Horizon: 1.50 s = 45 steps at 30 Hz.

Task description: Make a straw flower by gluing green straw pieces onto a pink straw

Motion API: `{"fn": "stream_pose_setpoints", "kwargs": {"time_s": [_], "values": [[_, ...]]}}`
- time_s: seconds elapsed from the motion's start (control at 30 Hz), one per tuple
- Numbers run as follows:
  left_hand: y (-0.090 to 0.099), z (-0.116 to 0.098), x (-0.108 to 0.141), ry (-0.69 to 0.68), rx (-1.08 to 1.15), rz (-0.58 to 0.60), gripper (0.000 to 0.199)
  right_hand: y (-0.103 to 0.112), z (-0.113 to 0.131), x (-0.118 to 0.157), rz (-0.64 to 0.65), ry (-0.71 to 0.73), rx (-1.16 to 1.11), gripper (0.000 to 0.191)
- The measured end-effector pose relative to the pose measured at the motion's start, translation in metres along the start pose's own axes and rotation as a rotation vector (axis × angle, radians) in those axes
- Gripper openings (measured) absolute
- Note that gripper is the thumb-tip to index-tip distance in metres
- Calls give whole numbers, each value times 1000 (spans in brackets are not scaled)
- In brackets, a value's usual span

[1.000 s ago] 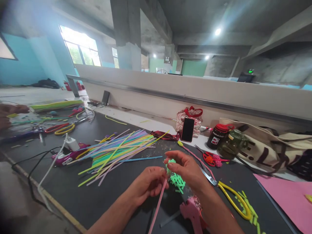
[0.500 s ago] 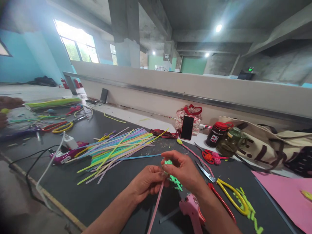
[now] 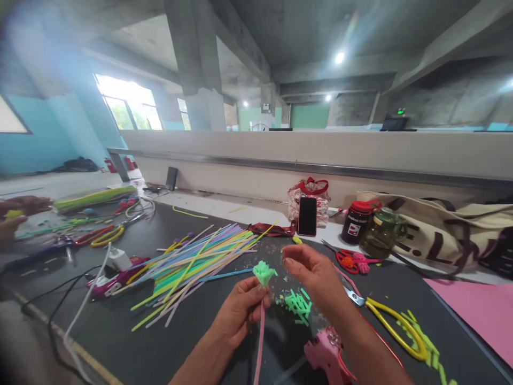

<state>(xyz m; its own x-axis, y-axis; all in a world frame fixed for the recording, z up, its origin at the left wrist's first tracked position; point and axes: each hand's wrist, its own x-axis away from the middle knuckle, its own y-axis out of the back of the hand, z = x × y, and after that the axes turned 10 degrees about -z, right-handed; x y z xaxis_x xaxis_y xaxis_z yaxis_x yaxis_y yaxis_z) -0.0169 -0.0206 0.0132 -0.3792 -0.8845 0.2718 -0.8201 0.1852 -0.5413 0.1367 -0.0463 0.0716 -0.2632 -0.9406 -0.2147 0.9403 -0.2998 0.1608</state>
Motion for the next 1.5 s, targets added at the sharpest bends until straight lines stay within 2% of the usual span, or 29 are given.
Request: {"fn": "stream_pose_setpoints", "kwargs": {"time_s": [0.2,0.4,0.53,0.6,0.7,0.77,0.9,1.0,1.07,1.17,1.3,1.37,1.43,1.5], "values": [[1,-1,2,-151,-20,-33,23,-12,-7,6,312,-78,-41,15],[2,-1,5,-249,-160,-1,26,-22,-8,12,308,-106,-86,18],[1,-3,5,-231,-128,13,26,-14,-9,8,350,-106,-80,18],[1,-5,3,-208,-75,-34,24,-2,-8,4,306,-83,-16,16],[4,-7,-1,-149,-38,-95,23,22,-7,4,160,-48,147,10],[6,-8,-3,-133,-20,-76,23,38,-9,16,122,-30,312,9],[7,-9,-3,-96,30,-40,23,58,-27,69,152,15,802,19],[7,-9,-1,-85,56,-5,21,62,-50,112,52,-54,1097,23],[6,-9,0,-82,60,-10,20,58,-62,129,11,-43,1200,31],[5,-8,1,-83,42,-31,20,49,-69,137,-1,-14,1301,39],[4,-8,-1,-53,32,-37,22,38,-68,131,-9,-7,1359,35],[4,-8,-1,-45,24,-32,22,38,-70,129,-58,-35,1376,30],[4,-8,-2,-51,30,-30,21,43,-74,128,-134,-50,1330,25],[5,-7,-4,-61,65,-34,21,52,-76,126,-182,-30,1167,23]]}}
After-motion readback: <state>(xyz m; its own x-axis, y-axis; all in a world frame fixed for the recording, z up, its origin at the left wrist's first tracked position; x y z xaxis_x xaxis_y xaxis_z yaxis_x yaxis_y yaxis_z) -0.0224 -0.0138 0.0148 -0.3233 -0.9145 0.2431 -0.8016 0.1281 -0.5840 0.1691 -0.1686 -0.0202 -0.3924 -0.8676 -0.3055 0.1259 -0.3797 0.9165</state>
